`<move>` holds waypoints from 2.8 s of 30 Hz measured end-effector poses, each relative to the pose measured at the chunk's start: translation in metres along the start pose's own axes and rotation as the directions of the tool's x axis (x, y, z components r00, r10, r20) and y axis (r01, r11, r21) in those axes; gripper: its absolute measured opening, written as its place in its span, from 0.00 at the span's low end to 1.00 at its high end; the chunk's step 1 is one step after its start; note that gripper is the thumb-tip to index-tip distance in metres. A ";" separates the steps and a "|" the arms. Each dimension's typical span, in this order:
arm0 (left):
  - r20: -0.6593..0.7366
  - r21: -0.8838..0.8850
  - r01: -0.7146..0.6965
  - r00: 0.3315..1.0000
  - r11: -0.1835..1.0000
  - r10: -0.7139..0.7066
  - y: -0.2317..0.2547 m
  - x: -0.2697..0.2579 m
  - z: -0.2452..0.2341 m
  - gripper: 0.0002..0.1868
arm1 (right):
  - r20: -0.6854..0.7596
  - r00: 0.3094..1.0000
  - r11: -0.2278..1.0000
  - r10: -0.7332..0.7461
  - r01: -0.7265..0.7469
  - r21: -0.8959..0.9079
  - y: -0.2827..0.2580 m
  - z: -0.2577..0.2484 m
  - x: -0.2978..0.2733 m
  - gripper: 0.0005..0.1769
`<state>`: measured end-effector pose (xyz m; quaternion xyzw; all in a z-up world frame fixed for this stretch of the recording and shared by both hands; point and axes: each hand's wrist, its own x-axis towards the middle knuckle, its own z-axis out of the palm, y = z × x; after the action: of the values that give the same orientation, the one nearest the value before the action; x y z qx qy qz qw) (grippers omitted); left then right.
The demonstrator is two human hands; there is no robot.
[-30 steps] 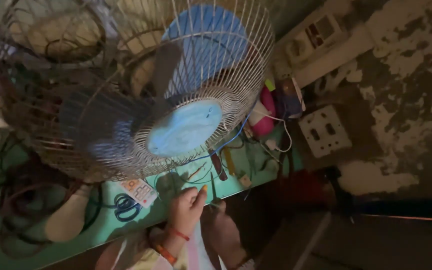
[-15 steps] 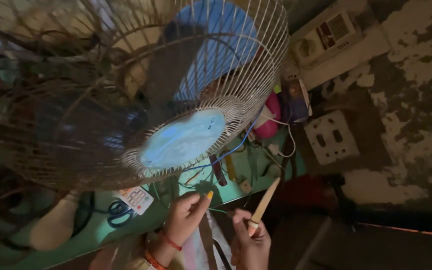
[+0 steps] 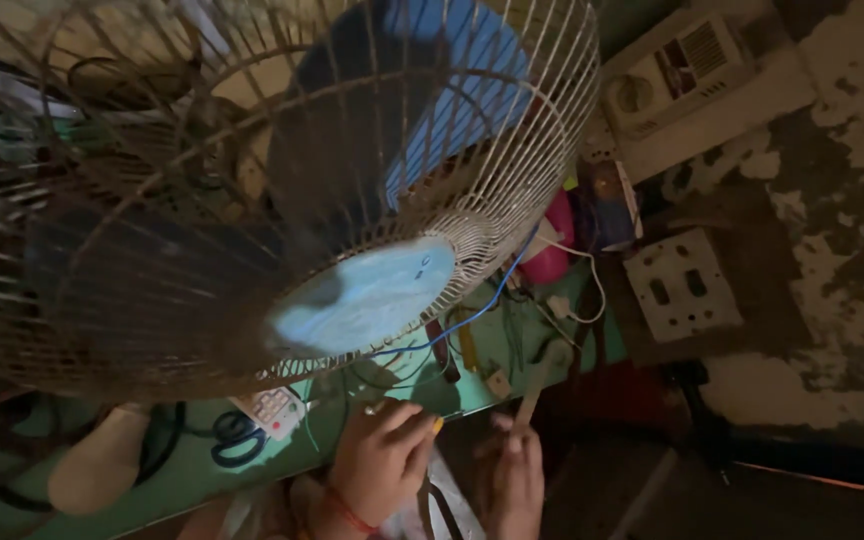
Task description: The person works at a cluttered workbench repairing an electric table fan, handling its power wire and using a knife to cut and strip the wire insulation while manipulating small components near the fan base. At the end they gather and coil the loose wire in their hands.
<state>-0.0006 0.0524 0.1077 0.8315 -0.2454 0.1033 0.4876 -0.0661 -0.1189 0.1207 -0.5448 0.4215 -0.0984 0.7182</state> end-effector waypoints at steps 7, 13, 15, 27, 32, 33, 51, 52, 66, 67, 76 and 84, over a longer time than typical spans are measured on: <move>0.355 -0.334 0.707 0.707 0.623 -0.612 -0.054 -0.021 0.055 0.11 | 0.258 0.823 0.673 -0.506 0.564 -0.479 0.111 -0.051 0.031 0.16; 0.454 -0.186 0.751 0.637 0.633 -0.623 -0.088 -0.030 0.080 0.14 | 0.379 0.883 0.457 -0.277 0.468 -0.756 0.129 -0.041 0.043 0.14; 0.452 -0.342 0.790 0.613 0.509 -0.647 -0.113 -0.045 0.104 0.16 | 0.322 0.904 0.316 -0.283 0.405 -0.858 0.130 -0.040 0.042 0.11; 0.457 -0.234 0.776 0.620 0.586 -0.638 -0.093 -0.020 0.078 0.16 | 0.456 0.829 0.216 -0.322 0.534 -0.817 0.140 -0.069 0.052 0.08; 0.580 -0.386 0.864 0.501 0.325 -0.642 -0.121 -0.045 0.113 0.17 | 0.399 0.876 0.181 -0.272 0.454 -0.872 0.130 -0.060 0.043 0.09; 0.733 -0.416 0.906 0.288 -0.072 -0.616 -0.125 -0.049 0.119 0.14 | 0.404 0.875 0.158 -0.267 0.454 -0.877 0.125 -0.056 0.042 0.09; 0.913 -0.229 0.904 0.071 -0.361 -0.401 -0.137 -0.049 0.123 0.13 | 0.410 0.890 0.275 -0.201 0.452 -0.848 0.120 -0.048 0.037 0.07; 0.913 -0.231 0.903 0.072 -0.362 -0.402 -0.136 -0.048 0.122 0.13 | 0.411 0.889 0.275 -0.200 0.454 -0.848 0.119 -0.046 0.037 0.07; 0.200 0.374 0.160 0.948 0.913 -0.248 -0.055 -0.022 0.050 0.04 | 0.530 0.838 0.188 -0.130 0.546 -0.817 0.137 -0.052 0.053 0.15; 0.199 0.376 0.164 0.947 0.912 -0.252 -0.056 -0.025 0.054 0.04 | 0.532 0.837 0.188 -0.127 0.547 -0.816 0.138 -0.052 0.053 0.15; 0.282 0.414 0.055 0.942 0.909 -0.185 -0.075 -0.036 0.081 0.10 | 0.351 0.918 0.420 -0.187 0.398 -0.816 0.144 -0.069 0.053 0.11; 0.307 0.244 0.301 0.878 0.922 -0.368 -0.053 -0.013 0.063 0.06 | 0.161 0.986 0.336 -0.032 0.162 -0.928 0.141 -0.062 0.035 0.12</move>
<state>0.0108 0.0239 0.0307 0.9088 -0.1685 -0.1082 0.3660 -0.1328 -0.1286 -0.0217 -0.8864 0.3270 0.1493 0.2916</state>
